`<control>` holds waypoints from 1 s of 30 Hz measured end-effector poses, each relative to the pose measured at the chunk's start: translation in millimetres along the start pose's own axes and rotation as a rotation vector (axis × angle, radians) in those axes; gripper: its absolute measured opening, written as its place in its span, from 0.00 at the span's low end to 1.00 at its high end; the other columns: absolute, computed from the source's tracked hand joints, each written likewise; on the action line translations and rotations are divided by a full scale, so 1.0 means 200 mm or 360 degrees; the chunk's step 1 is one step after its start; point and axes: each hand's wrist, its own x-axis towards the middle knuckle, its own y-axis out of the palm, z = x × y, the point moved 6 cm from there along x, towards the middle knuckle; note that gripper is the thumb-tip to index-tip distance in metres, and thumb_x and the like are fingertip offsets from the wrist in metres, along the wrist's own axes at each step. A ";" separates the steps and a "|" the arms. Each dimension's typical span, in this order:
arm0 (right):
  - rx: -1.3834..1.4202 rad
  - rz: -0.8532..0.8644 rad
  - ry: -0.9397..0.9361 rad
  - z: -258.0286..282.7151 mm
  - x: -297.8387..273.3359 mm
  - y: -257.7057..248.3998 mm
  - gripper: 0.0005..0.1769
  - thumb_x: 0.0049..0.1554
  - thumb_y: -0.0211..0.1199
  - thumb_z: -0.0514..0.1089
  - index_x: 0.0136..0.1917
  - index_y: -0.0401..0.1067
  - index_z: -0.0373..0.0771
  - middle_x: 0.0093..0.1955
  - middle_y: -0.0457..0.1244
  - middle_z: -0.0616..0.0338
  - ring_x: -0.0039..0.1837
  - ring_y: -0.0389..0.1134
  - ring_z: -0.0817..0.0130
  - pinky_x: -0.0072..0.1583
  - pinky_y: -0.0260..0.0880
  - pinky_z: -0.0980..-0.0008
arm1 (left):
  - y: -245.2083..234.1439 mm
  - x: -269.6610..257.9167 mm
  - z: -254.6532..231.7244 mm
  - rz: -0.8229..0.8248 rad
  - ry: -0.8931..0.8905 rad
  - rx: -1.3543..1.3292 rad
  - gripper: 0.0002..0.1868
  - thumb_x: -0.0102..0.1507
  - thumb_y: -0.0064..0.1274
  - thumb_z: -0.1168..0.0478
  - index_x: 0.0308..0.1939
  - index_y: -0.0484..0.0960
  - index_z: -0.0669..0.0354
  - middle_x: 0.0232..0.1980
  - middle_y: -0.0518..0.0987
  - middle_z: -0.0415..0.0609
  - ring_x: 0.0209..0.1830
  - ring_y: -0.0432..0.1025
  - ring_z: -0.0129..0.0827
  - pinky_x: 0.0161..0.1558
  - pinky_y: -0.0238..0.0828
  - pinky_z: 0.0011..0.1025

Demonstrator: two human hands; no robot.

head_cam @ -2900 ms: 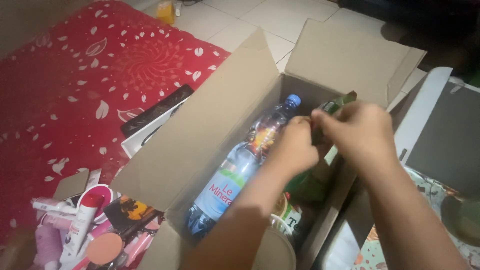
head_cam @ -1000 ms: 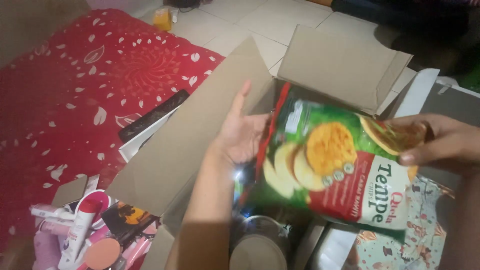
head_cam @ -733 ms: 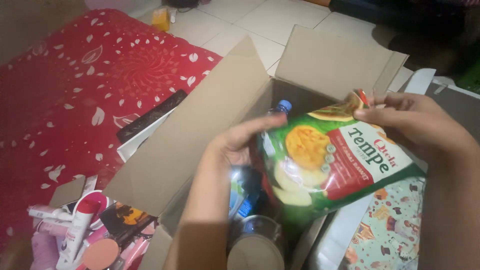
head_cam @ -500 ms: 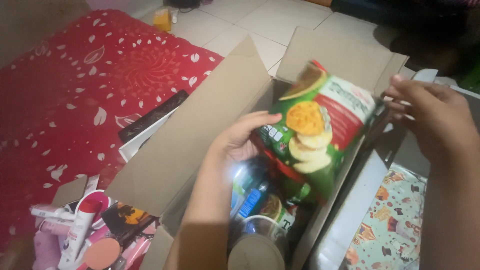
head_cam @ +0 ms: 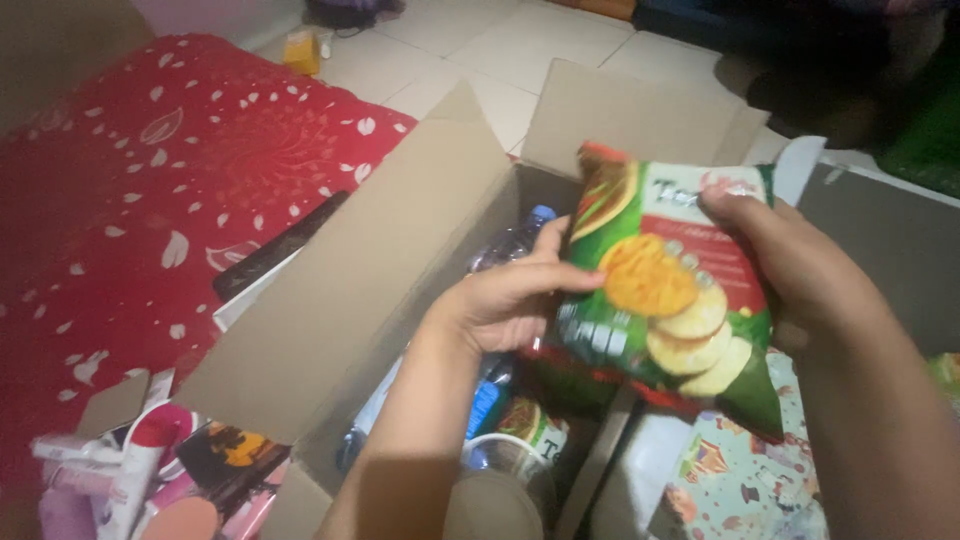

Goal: The recorder unpacks various food and drink items from a cardboard shipping box and organizes them into a storage drawer.

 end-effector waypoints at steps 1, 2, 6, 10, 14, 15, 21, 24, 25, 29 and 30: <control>-0.0009 0.0023 -0.0053 0.01 -0.02 -0.02 0.31 0.59 0.61 0.59 0.62 0.69 0.30 0.49 0.71 0.47 0.48 0.73 0.61 0.52 0.75 0.57 | -0.01 0.04 0.02 -0.0179 -0.0030 0.0123 0.48 0.60 0.60 0.59 0.78 0.47 0.46 0.72 0.65 0.53 0.67 0.70 0.40 0.54 0.79 0.43; -0.0019 0.0046 -0.0106 0.02 -0.04 -0.05 0.32 0.60 0.60 0.59 0.63 0.68 0.29 0.49 0.71 0.44 0.46 0.73 0.60 0.49 0.74 0.57 | -0.01 0.08 0.03 -0.0358 -0.0059 0.0249 0.51 0.57 0.63 0.55 0.75 0.45 0.51 0.71 0.65 0.58 0.67 0.69 0.43 0.54 0.79 0.44; -0.0057 -0.0238 0.0049 0.03 -0.15 -0.21 0.30 0.63 0.60 0.57 0.67 0.62 0.33 0.54 0.69 0.39 0.50 0.74 0.57 0.52 0.77 0.55 | 0.09 0.29 0.12 -0.0747 0.0036 0.0547 0.60 0.54 0.65 0.40 0.72 0.44 0.69 0.68 0.71 0.71 0.66 0.73 0.47 0.58 0.78 0.38; 0.0039 -0.0091 -0.0231 0.01 -0.13 -0.47 0.31 0.59 0.61 0.59 0.68 0.65 0.39 0.56 0.70 0.52 0.49 0.73 0.69 0.51 0.76 0.64 | 0.20 0.49 0.18 -0.1021 0.0237 0.1127 0.64 0.48 0.65 0.32 0.71 0.52 0.73 0.66 0.74 0.67 0.64 0.74 0.44 0.60 0.72 0.36; 0.0027 -0.0210 -0.0296 -0.04 -0.18 -0.71 0.33 0.60 0.61 0.60 0.71 0.65 0.40 0.57 0.69 0.52 0.50 0.72 0.70 0.50 0.75 0.64 | 0.27 0.71 0.41 -0.0861 0.0176 0.1044 0.67 0.44 0.66 0.34 0.74 0.50 0.68 0.66 0.72 0.64 0.62 0.73 0.45 0.58 0.73 0.38; 0.0035 -0.0226 -0.0290 -0.06 -0.21 -0.75 0.33 0.60 0.61 0.60 0.71 0.65 0.40 0.57 0.69 0.52 0.50 0.72 0.70 0.50 0.75 0.64 | 0.26 0.77 0.46 -0.0848 0.0162 0.1045 0.67 0.44 0.66 0.34 0.74 0.50 0.68 0.66 0.72 0.64 0.62 0.73 0.45 0.58 0.73 0.38; 0.0134 -0.0621 -0.0166 -0.30 -0.13 -1.10 0.34 0.59 0.64 0.58 0.69 0.64 0.36 0.55 0.69 0.50 0.51 0.74 0.66 0.50 0.77 0.62 | 0.20 1.10 0.78 -0.0626 0.0002 0.1040 0.62 0.50 0.67 0.37 0.74 0.53 0.71 0.66 0.73 0.64 0.63 0.73 0.42 0.59 0.73 0.36; 0.0139 -0.0663 -0.0075 -0.49 0.00 -1.24 0.34 0.58 0.66 0.57 0.67 0.64 0.32 0.53 0.70 0.48 0.50 0.74 0.62 0.49 0.77 0.60 | 0.12 1.21 0.95 -0.0670 -0.0431 0.0781 0.62 0.48 0.65 0.41 0.76 0.44 0.57 0.66 0.71 0.61 0.59 0.75 0.42 0.52 0.78 0.40; 0.0215 -0.0575 -0.0072 -0.54 0.03 -1.25 0.39 0.57 0.67 0.58 0.68 0.64 0.27 0.55 0.68 0.44 0.49 0.74 0.60 0.49 0.78 0.59 | 0.06 1.25 1.01 -0.0716 -0.0572 0.0780 0.58 0.51 0.64 0.43 0.74 0.45 0.59 0.67 0.71 0.61 0.60 0.75 0.43 0.52 0.79 0.41; -0.0042 -0.0790 0.0180 -0.67 0.10 -1.28 0.58 0.51 0.69 0.59 0.78 0.38 0.31 0.63 0.59 0.25 0.52 0.73 0.44 0.52 0.79 0.51 | -0.23 1.50 1.37 -0.0402 -0.0791 0.0240 0.41 0.62 0.49 0.38 0.65 0.73 0.71 0.65 0.74 0.70 0.52 0.75 0.52 0.45 0.80 0.42; -0.0041 -0.0791 0.0191 -0.74 0.16 -1.30 0.58 0.51 0.69 0.59 0.78 0.38 0.31 0.63 0.59 0.25 0.52 0.73 0.44 0.52 0.79 0.51 | -0.24 1.51 1.39 -0.0406 -0.0800 0.0235 0.41 0.62 0.49 0.38 0.65 0.73 0.71 0.65 0.74 0.70 0.52 0.75 0.52 0.45 0.80 0.42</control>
